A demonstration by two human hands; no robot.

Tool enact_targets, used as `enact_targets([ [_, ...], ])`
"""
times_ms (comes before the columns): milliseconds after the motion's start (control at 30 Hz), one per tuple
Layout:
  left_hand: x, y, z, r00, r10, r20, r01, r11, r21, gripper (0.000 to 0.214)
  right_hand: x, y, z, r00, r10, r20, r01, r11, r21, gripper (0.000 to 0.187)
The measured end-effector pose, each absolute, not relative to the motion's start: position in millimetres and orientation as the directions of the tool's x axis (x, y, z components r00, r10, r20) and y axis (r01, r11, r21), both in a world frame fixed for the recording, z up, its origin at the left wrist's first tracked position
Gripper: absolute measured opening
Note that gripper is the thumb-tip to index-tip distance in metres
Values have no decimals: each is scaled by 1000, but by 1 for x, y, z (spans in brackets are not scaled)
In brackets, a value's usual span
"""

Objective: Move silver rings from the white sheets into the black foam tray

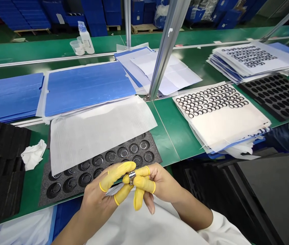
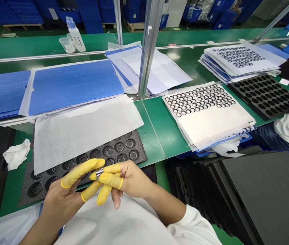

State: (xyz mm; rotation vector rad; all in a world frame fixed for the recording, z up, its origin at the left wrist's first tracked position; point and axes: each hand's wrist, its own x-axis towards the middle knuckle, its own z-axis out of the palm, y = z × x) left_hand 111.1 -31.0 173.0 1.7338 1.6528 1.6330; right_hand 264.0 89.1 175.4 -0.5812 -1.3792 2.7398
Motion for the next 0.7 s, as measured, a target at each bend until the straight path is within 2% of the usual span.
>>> enact_targets([
  [100, 109, -32, 172, -254, 800, 543, 536, -350, 768, 59, 264, 86, 176, -933, 209, -292, 115, -596, -795, 58],
  [200, 106, -36, 171, -244, 863, 442, 468, -294, 833, 62, 265, 82, 175, -925, 289, -248, 63, -526, -848, 52],
  [267, 104, -39, 169, -232, 912, 337, 385, -232, 893, 64, 265, 80, 173, -908, 379, -180, 16, -398, -917, 47],
  [400, 106, -43, 166, -265, 937, 226, 235, -165, 958, 55, 264, 78, 164, -866, 497, 65, -82, -12, -997, 41],
  [500, 109, -44, 167, -325, 923, 207, 206, -144, 968, 50, 263, 78, 155, -836, 489, 249, -138, 252, -958, 40],
  [567, 110, -43, 168, -355, 912, 206, 220, -133, 966, 49, 263, 78, 149, -823, 466, 324, -151, 370, -916, 40],
  [633, 110, -43, 168, -371, 903, 217, 253, -127, 959, 50, 262, 78, 146, -825, 452, 340, -136, 426, -895, 42],
  [700, 110, -43, 167, -372, 894, 249, 298, -139, 944, 50, 262, 79, 146, -838, 457, 299, -109, 395, -912, 46],
])
